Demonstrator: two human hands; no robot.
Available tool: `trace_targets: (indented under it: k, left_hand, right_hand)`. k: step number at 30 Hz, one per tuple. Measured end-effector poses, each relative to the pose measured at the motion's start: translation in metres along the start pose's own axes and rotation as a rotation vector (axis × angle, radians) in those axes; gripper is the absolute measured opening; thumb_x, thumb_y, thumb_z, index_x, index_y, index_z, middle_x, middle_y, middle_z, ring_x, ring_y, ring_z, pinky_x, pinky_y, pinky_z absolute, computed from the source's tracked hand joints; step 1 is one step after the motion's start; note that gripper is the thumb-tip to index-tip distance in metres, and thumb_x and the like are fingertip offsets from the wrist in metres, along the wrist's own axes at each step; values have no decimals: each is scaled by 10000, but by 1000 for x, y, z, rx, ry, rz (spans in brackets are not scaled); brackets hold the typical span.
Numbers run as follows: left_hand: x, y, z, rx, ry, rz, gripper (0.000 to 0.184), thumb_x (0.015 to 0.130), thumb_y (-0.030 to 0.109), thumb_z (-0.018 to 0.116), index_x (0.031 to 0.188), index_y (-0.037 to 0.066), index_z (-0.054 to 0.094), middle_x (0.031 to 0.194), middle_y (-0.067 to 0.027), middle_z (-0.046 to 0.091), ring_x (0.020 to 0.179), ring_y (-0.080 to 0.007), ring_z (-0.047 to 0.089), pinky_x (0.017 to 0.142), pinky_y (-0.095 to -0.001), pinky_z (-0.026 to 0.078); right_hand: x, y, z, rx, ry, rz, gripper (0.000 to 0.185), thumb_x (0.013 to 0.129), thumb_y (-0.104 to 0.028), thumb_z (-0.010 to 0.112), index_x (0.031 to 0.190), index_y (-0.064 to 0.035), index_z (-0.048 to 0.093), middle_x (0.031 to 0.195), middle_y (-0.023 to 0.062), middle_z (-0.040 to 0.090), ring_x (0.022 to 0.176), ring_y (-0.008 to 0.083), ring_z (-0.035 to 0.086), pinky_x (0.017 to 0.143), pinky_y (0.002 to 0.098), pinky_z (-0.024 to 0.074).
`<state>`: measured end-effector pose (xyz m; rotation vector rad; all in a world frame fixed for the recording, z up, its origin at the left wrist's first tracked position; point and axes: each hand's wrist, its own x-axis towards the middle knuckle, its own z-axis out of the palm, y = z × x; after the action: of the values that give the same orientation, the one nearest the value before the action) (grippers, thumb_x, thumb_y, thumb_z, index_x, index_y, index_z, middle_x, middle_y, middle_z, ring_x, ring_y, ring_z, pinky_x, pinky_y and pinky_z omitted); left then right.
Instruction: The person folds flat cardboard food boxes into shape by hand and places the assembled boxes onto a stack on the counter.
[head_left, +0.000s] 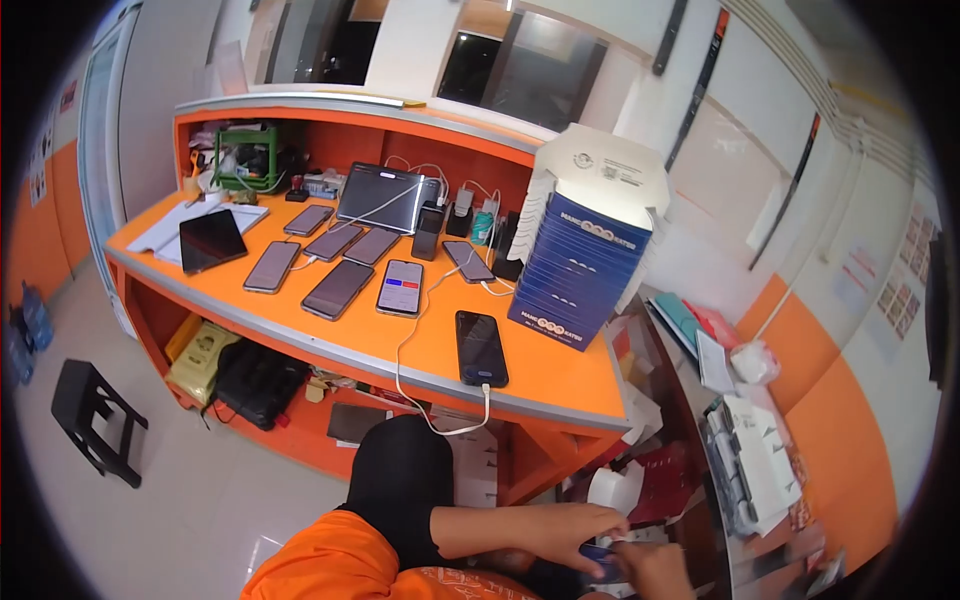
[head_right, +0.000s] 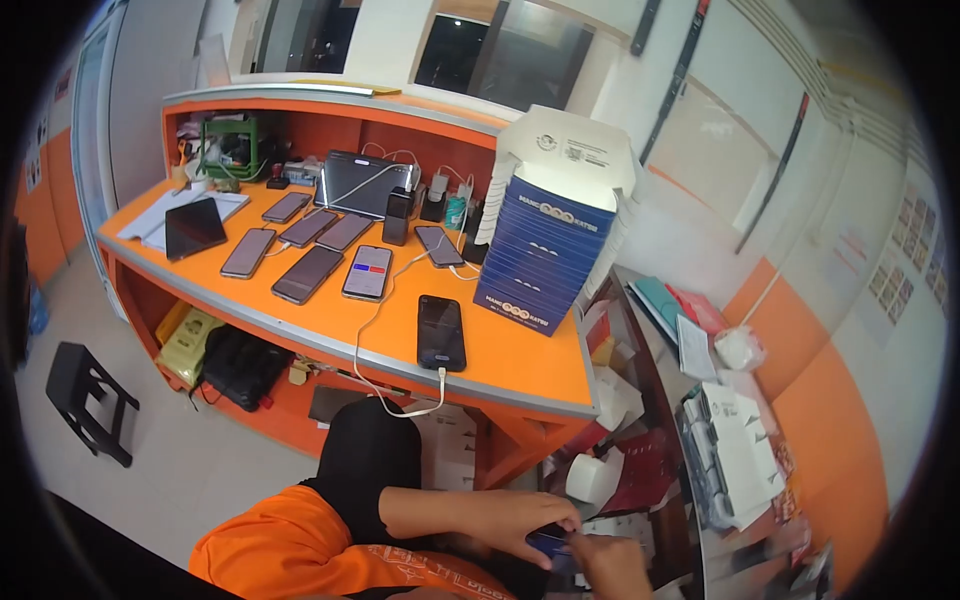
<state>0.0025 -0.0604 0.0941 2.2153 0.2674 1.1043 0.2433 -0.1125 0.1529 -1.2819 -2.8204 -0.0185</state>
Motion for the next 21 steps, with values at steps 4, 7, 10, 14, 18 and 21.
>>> trace_targets:
  k: [4,7,10,14,18,21]
  left_hand:
    - [-29,-72,5,-8,-203,-312,391,912,277,731,1203,62,583,1065,-153,664,1045,-371,628,944,-446,476]
    - [-47,-86,-14,126,-30,-279,310,940,279,695,1150,61,631,1059,-122,674,1038,-343,628,947,-439,467]
    - [-61,-97,-35,307,61,-153,254,961,281,666,1104,72,675,1033,-88,681,1023,-313,634,949,-423,464]
    - [-81,-109,-54,427,70,-215,263,928,273,689,1108,82,696,1025,-78,691,1044,-310,633,978,-421,448]
    - [-100,-127,-66,492,11,-434,266,884,257,724,1085,84,714,1044,-87,695,1093,-313,626,995,-443,450]
    - [-111,-143,-67,477,-17,-504,269,855,247,744,1070,87,723,1052,-90,694,1117,-309,626,991,-452,461]
  right_hand:
    - [51,-6,17,-98,126,-21,160,906,-206,657,1012,-89,682,824,135,700,789,328,687,691,457,516]
    - [84,-14,16,-64,352,-137,172,883,-213,702,995,-85,679,917,123,709,941,323,674,842,465,496]
    - [107,-16,7,-39,499,-211,234,848,-221,761,1017,-80,684,1024,116,701,1074,321,640,965,488,443]
    - [117,9,29,46,493,-18,348,814,-237,821,1109,-96,701,1149,100,683,1203,316,590,1044,510,393]
    - [139,26,70,87,666,-101,160,807,-95,749,921,-20,666,754,132,637,544,368,558,617,432,513]
    - [128,80,209,410,657,44,219,862,-84,759,1002,-30,600,730,83,581,460,252,467,521,361,469]
